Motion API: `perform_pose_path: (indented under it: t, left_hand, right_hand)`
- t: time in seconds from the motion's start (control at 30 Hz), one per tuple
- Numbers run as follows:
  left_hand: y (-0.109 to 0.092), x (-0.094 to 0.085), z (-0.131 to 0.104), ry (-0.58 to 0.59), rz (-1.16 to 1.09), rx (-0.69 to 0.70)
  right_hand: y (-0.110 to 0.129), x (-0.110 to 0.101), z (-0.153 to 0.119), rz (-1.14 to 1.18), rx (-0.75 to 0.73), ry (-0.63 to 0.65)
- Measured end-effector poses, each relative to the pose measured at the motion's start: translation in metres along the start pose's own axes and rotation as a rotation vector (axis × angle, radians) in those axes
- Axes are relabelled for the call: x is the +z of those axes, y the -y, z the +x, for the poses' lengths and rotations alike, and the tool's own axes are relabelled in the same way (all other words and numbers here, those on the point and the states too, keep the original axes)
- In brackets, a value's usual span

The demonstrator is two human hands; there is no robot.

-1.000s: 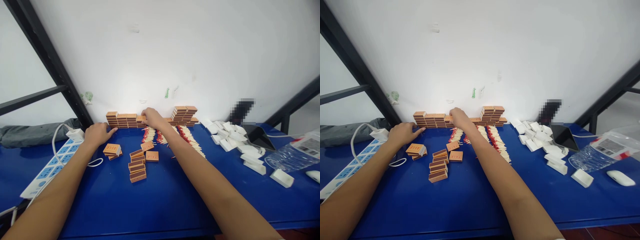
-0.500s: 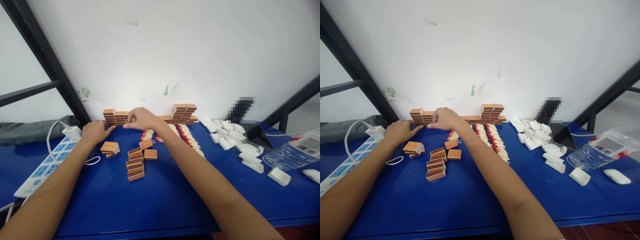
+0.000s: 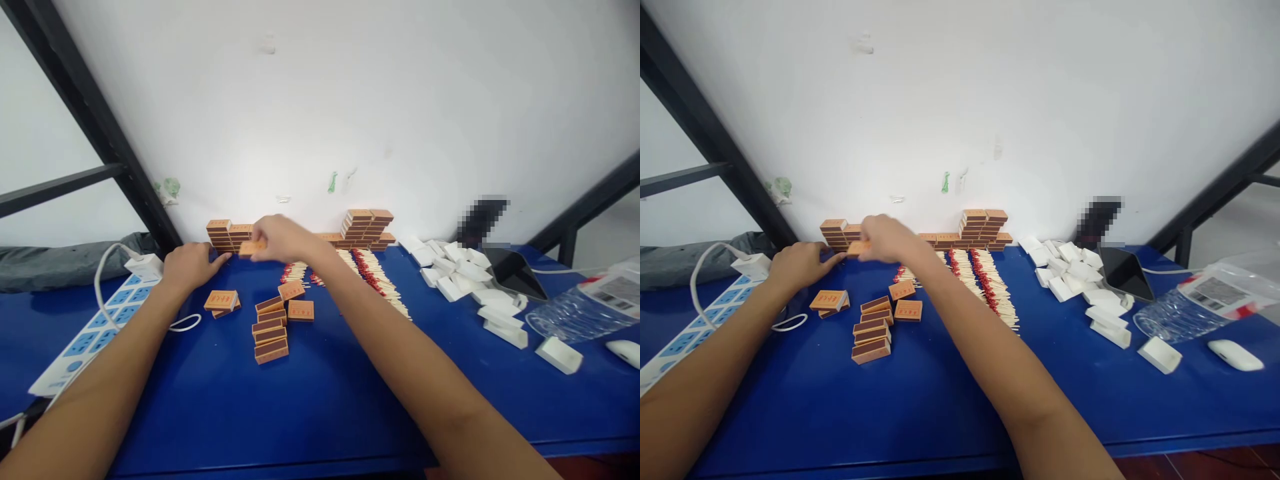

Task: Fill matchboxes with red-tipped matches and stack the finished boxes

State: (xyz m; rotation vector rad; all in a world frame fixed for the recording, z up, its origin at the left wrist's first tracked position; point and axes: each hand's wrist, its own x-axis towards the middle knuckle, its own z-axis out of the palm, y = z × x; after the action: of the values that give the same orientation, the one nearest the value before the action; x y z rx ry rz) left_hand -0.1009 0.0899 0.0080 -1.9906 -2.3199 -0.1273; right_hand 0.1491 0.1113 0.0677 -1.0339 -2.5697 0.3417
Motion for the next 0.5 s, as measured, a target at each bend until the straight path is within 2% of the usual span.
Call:
perform_pose_path:
  t: [0.03,0.07,0.2,0.37,0.5]
  left_hand:
    - [0.0,0.001,0.0,-0.009,0.026,-0.003]
    - [-0.001,0.001,0.0,-0.019,0.051,-0.003]
    - [-0.001,0.002,0.0,-0.04,0.105,0.007]
    - [-0.001,0.004,0.001,-0.04,0.13,0.021]
    - [-0.001,0.005,0.001,-0.037,0.138,0.027]
  right_hand:
    - [-0.016,-0.005,0.0,-0.028,0.07,-0.098]
    - [-0.03,-0.008,0.001,-0.046,0.11,-0.143]
    - [-0.067,-0.001,0.003,-0.073,0.167,-0.216]
    - [-0.076,0.022,0.01,-0.078,0.131,-0.262]
    - [-0.078,0.031,0.011,-0.071,0.123,-0.289]
